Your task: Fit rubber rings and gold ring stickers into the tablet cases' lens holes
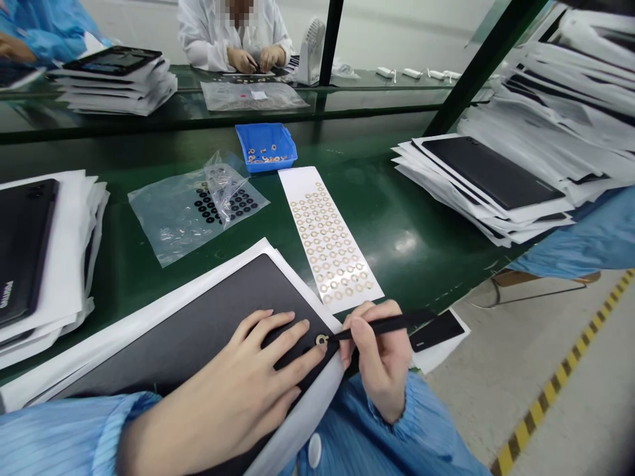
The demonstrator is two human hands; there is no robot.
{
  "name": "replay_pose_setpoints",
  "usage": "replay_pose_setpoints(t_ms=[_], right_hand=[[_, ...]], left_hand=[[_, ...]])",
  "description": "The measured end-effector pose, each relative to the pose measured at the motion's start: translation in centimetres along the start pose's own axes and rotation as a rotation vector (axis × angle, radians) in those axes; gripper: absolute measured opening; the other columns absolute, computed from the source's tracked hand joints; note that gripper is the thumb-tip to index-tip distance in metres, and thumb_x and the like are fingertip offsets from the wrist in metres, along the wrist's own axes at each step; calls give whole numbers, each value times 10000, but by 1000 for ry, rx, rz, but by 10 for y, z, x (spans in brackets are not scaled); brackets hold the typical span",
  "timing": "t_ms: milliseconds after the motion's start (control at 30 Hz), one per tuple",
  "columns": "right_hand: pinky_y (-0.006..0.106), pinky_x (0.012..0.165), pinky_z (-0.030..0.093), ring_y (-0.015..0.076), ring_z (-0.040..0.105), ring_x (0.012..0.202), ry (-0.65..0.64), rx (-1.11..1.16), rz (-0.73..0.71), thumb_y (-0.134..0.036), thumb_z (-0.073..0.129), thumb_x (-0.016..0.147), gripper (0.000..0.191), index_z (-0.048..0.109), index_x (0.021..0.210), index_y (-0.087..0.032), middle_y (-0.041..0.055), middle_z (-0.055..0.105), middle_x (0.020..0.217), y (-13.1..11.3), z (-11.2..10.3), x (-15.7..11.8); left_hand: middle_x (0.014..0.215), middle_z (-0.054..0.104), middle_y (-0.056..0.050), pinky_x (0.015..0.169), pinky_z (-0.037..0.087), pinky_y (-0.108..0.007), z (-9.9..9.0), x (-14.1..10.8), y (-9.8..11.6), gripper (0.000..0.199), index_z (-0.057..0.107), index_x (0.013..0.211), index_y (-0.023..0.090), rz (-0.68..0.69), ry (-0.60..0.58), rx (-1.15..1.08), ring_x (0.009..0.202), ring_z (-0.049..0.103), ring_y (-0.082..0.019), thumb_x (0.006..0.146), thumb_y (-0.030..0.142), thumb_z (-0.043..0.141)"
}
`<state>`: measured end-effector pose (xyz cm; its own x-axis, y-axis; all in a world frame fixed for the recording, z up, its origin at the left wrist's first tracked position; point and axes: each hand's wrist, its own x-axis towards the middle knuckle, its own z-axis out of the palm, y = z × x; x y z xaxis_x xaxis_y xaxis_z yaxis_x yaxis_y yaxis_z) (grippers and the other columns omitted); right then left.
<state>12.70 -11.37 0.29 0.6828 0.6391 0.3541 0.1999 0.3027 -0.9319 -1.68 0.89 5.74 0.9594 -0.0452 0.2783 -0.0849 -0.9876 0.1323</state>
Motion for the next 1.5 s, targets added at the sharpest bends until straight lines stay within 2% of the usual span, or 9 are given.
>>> replay_pose_setpoints(t_ms=[67,133,267,433,667,833,1033,1233,1500], right_hand=[[197,368,432,80,510,428,18,-56,-135,-167,501,939,59,500,898,-209,-12,545,711,2,0,-5],[215,388,460,88,529,455,55,-46,-195,-154,484,943,70,508,957,-219,6,564,766,5,1,-8],[232,388,481,105,547,476,110,27,-154,-191,457,963,67,489,992,-242,9,562,795,8,2,-9],[234,393,481,108,551,471,98,14,-157,-216,473,961,33,490,976,-240,2,565,775,5,2,-7],[244,432,491,110,564,503,49,-16,-160,-201,471,958,40,500,953,-228,5,552,783,6,-1,-9],[234,418,464,107,546,490,58,-57,-210,-170,476,948,57,506,943,-218,2,550,745,9,0,-9],[256,437,470,119,543,491,57,24,-245,-223,505,948,25,506,924,-228,-4,560,717,10,2,-9],[245,429,441,102,520,462,44,136,-164,-242,490,963,54,500,912,-228,-19,546,716,7,1,-8],[238,456,425,104,525,483,38,10,-116,-198,450,978,106,488,884,-229,-37,521,665,7,-1,-6]], left_hand=[[1176,635,-24,887,408,-416,0,1,0,344,548,1270,199,-4,-36,-8,1064,544,-259,990,262,358],[1158,640,-35,887,401,-427,0,2,0,343,538,1273,189,7,-73,-3,1045,548,-262,984,263,368],[1152,638,-37,899,378,-432,3,2,3,330,528,1269,202,-3,-89,7,1035,546,-254,969,260,404],[1082,654,-23,914,352,-446,9,3,5,290,559,1200,191,-45,-54,56,1011,552,-258,950,296,456],[1116,636,-42,939,356,-446,11,2,7,286,551,1207,228,-63,-78,81,1032,543,-255,945,305,465],[1088,646,-52,933,385,-448,11,3,7,270,566,1170,206,-76,-19,65,1008,557,-251,955,300,432],[1097,653,-78,923,423,-469,9,4,3,275,599,1052,131,-59,4,-17,949,578,-247,972,268,374],[1127,646,-88,935,433,-473,9,1,2,281,584,1109,124,-59,-2,-35,973,560,-254,967,270,392],[1091,631,-97,903,439,-481,6,3,3,270,570,1116,126,-42,-26,-33,968,544,-267,966,251,382]])
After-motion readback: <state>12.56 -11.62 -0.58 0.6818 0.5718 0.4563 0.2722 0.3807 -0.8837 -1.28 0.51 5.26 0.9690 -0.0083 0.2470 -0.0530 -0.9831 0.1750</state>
